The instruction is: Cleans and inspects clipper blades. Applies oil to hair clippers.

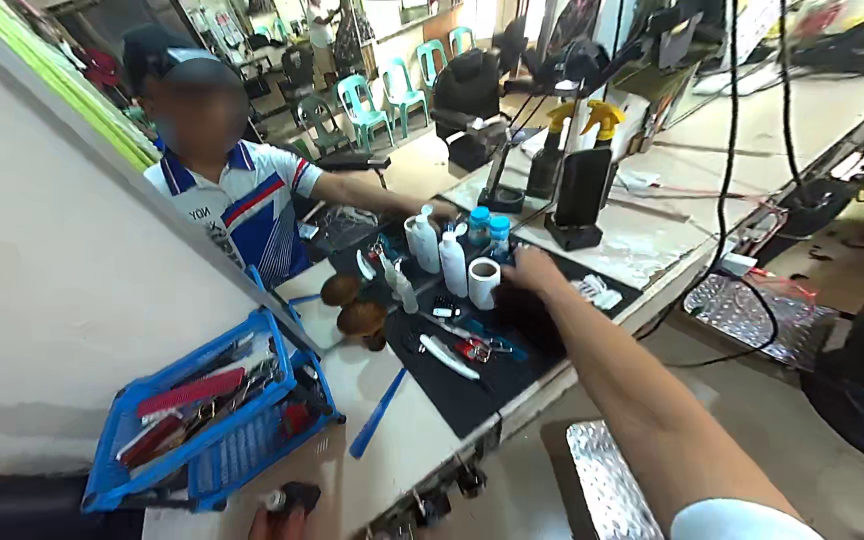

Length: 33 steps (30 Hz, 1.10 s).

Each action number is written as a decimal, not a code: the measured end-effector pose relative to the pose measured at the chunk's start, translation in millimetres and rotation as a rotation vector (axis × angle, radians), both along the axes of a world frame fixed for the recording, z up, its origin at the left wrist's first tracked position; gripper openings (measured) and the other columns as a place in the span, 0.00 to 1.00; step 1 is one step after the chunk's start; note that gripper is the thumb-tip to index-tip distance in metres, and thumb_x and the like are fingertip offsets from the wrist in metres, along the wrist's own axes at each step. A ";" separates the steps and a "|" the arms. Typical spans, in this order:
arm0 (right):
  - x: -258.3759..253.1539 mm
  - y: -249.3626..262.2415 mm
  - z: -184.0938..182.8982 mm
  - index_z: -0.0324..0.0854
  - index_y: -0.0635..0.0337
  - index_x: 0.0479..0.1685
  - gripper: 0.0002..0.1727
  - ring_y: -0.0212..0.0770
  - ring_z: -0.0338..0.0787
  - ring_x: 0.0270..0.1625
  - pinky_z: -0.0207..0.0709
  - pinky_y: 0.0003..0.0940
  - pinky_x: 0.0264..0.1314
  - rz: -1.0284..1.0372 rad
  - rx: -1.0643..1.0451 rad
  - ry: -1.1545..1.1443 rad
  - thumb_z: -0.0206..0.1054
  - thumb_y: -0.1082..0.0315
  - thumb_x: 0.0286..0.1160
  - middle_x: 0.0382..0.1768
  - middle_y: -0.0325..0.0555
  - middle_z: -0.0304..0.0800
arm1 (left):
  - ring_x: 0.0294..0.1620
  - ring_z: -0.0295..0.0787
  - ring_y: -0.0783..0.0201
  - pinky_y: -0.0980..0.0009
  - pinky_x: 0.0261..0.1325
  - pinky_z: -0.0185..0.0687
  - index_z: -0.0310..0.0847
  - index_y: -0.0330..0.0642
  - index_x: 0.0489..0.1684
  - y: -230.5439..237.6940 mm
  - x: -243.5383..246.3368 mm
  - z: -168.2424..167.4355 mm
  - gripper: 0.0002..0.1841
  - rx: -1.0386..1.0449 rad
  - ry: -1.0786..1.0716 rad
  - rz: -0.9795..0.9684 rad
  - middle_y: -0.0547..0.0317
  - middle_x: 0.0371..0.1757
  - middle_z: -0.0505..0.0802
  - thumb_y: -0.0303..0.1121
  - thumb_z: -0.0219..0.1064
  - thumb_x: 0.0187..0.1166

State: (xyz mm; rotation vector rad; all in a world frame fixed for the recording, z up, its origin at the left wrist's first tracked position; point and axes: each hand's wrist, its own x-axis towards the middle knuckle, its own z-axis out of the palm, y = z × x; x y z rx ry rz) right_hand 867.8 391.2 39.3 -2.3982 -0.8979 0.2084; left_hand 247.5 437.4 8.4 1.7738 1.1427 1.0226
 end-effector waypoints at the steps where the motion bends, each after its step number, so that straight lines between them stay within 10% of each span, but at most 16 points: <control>1: -7.5 -15.7 9.8 0.79 0.78 0.61 0.31 0.79 0.82 0.65 0.72 0.80 0.65 0.000 0.079 -0.024 0.70 0.52 0.79 0.59 0.82 0.82 | 0.55 0.89 0.73 0.71 0.63 0.86 0.73 0.21 0.68 -5.1 3.9 6.7 0.22 -0.006 0.028 0.033 0.51 0.54 0.91 0.23 0.68 0.77; 6: -87.8 -113.0 54.9 0.59 0.64 0.81 0.38 0.48 0.94 0.43 0.91 0.49 0.46 -0.142 0.539 0.332 0.65 0.48 0.81 0.57 0.57 0.86 | 0.60 0.89 0.70 0.72 0.66 0.86 0.73 0.25 0.73 -2.2 0.4 1.6 0.24 0.020 0.048 0.007 0.46 0.60 0.91 0.28 0.69 0.80; 10: -204.4 -188.4 45.7 0.61 0.53 0.77 0.26 0.33 0.80 0.20 0.79 0.32 0.21 -0.080 0.752 0.504 0.56 0.55 0.84 0.37 0.39 0.85 | 0.65 0.88 0.65 0.68 0.71 0.84 0.68 0.22 0.76 1.1 -8.3 -2.6 0.26 0.044 -0.082 -0.098 0.41 0.65 0.88 0.29 0.67 0.82; 21: -515.7 -313.1 -59.4 0.70 0.57 0.74 0.28 0.34 0.80 0.20 0.79 0.31 0.21 -0.051 0.383 0.995 0.66 0.56 0.79 0.33 0.42 0.84 | 0.64 0.90 0.62 0.64 0.68 0.88 0.75 0.23 0.71 -121.7 -93.8 -33.3 0.24 -0.137 -0.258 -0.619 0.48 0.66 0.90 0.24 0.70 0.77; 33: -606.1 -358.6 -63.5 0.69 0.51 0.78 0.31 0.36 0.83 0.22 0.82 0.35 0.26 0.103 0.128 0.945 0.69 0.53 0.77 0.39 0.45 0.86 | 0.64 0.89 0.64 0.67 0.67 0.88 0.82 0.34 0.70 -190.5 -167.6 -75.4 0.21 -0.251 0.021 -0.605 0.50 0.65 0.91 0.27 0.71 0.78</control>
